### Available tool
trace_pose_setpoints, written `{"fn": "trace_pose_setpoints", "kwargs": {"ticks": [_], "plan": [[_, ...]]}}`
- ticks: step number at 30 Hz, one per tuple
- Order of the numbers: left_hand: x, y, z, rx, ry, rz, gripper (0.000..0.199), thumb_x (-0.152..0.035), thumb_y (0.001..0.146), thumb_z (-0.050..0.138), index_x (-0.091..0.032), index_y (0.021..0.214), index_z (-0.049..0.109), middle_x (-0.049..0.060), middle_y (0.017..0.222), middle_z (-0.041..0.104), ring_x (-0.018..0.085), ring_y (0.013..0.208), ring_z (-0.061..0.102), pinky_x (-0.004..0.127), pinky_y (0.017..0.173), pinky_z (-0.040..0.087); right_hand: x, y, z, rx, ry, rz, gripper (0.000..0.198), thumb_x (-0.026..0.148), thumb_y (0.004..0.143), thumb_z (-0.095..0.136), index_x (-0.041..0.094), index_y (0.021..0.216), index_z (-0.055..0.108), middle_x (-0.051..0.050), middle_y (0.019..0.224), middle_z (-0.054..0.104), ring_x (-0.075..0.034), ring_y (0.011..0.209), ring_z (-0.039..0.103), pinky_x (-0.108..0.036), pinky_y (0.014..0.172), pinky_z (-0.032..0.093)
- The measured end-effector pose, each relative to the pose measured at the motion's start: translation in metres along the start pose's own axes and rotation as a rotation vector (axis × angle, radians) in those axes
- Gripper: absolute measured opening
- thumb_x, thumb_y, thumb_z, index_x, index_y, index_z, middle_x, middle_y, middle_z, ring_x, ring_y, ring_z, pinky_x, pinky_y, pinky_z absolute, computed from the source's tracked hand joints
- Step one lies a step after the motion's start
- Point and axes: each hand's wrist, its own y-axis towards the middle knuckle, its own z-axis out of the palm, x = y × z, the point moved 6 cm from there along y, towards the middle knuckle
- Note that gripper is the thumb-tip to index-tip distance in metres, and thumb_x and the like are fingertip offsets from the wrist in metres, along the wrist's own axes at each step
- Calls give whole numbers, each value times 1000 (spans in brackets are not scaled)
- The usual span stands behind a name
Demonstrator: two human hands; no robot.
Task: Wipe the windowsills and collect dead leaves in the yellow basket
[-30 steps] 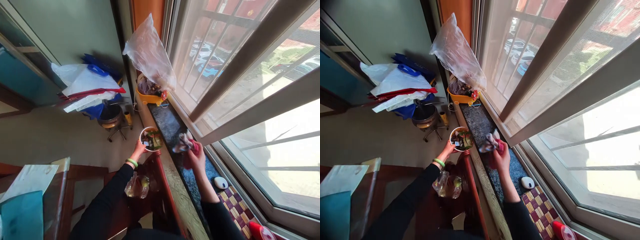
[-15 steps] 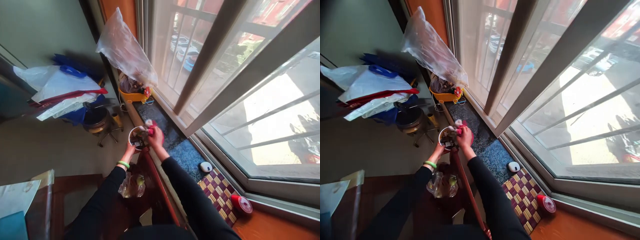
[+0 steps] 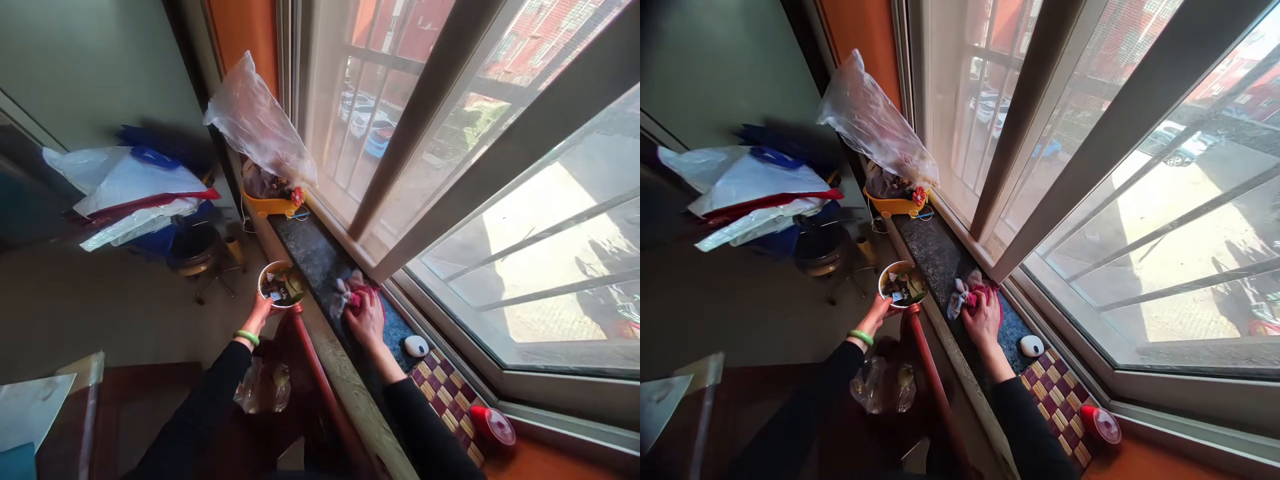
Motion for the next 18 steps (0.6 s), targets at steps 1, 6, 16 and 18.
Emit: {"fn": "trace_pose_setpoints", "kwargs": {"ticks": [1,6,16,18], "plan": [[-1,0,0,1,2,-3,57,-1,73,64,-15,128,64,9,87,78,21,65,75,31,60,65,4,12,11,11,5,-6,35,32,79,65,23,113,59,-14,126,61,-32,119,55,-52,103,46],[-2,1,-2,-18,9,-29,50,-1,72,63,-17,118,67,7,86,78,22,66,76,34,61,65,26,90,66,58,81,-43,36,31,78,66,21,112,61,-15,126,62,-32,119,56,-49,104,46],[-2,20,-11,-98,-5,-35,51,-2,73,67,-19,122,65,8,90,78,24,70,75,41,69,66,74,195,151,214,334,-149,30,26,73,64,23,103,65,-8,110,71,-27,99,64,-38,88,50],[-5,23,-12,-108,-4,-23,55,-4,74,68,-19,127,63,10,95,78,25,74,76,43,71,66,103,186,163,302,428,-230,29,24,72,63,24,101,65,-5,104,72,-24,93,64,-36,85,50]]}}
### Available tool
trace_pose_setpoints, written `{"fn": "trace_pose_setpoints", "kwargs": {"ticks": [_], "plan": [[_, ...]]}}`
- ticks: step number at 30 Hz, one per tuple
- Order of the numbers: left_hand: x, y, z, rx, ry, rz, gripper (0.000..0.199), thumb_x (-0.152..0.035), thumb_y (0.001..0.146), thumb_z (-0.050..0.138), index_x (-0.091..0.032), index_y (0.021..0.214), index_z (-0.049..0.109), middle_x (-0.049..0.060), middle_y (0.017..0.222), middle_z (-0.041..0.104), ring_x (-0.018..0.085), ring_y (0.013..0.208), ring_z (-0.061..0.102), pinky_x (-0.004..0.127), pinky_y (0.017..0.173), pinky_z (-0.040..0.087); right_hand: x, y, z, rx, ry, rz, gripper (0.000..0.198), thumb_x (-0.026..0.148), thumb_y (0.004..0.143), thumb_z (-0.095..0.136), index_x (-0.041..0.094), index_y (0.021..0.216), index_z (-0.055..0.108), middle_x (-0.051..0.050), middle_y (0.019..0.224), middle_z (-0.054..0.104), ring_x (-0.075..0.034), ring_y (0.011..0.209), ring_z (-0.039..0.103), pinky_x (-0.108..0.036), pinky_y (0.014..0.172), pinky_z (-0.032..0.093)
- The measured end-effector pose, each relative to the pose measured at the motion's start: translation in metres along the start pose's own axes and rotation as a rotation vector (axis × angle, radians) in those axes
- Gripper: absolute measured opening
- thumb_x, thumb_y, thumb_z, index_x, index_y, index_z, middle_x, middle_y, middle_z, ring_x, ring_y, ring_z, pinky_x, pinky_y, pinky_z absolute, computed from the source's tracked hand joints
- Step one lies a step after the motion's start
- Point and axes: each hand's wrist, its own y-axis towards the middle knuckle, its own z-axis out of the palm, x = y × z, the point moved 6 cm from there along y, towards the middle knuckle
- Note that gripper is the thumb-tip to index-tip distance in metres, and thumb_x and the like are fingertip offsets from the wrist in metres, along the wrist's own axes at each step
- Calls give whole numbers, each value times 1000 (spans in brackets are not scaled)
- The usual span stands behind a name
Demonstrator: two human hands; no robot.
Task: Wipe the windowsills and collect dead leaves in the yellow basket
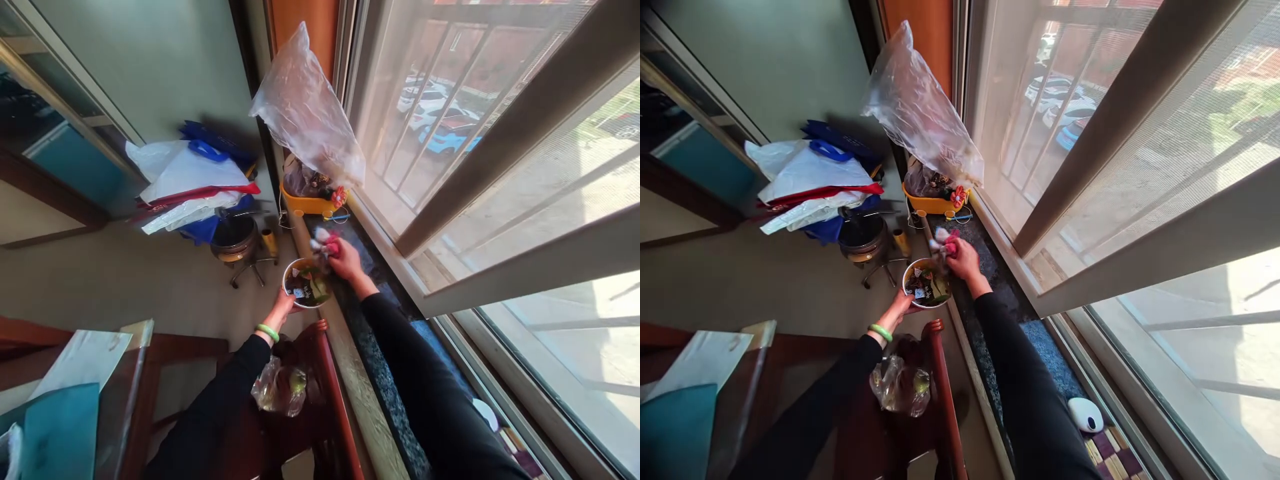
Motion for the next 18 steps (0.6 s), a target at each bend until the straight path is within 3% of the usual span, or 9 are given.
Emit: {"fn": "trace_pose_setpoints", "kwargs": {"ticks": [4,6,8,11,13,15,18], "plan": [[-8,2,-1,1,15,7,56,-9,75,73,-18,129,63,12,95,78,25,73,75,42,70,66,43,-19,29,143,275,11,29,28,74,63,24,103,65,1,92,71,-19,80,61,-31,78,50],[-12,1,-1,-1,21,-2,54,-9,75,73,-17,128,63,12,91,78,25,70,75,42,69,65,53,-34,21,146,458,45,31,33,76,63,22,106,63,0,94,71,-18,80,62,-30,77,51],[-14,1,-2,-3,21,-10,54,-8,75,72,-17,127,63,11,88,77,26,68,75,42,68,65,50,-52,-4,56,502,74,32,34,78,62,22,108,62,-2,100,72,-19,84,64,-32,79,52],[-14,3,-4,-1,14,-13,56,-6,74,70,-16,129,61,11,89,77,26,68,75,43,68,65,21,-83,-53,-154,186,109,30,31,78,61,23,107,61,-7,112,70,-25,100,64,-40,92,50],[-13,5,-4,5,10,-16,58,-5,73,70,-17,130,60,11,90,77,25,68,75,42,68,65,-1,-99,-73,-184,-69,107,32,31,76,62,22,107,61,-12,122,66,-31,113,60,-48,100,47],[-10,8,-4,12,8,-25,58,-5,73,69,-17,130,59,10,88,76,24,66,74,41,68,65,-19,-104,-76,-161,-217,96,34,33,75,64,21,107,60,-15,126,63,-34,118,58,-50,102,46],[-7,10,-3,14,7,-34,56,-4,73,67,-16,127,59,8,84,76,22,64,73,41,68,65,-34,-84,-65,-140,-274,74,35,34,75,65,22,107,60,-14,124,64,-32,115,59,-47,100,48]]}}
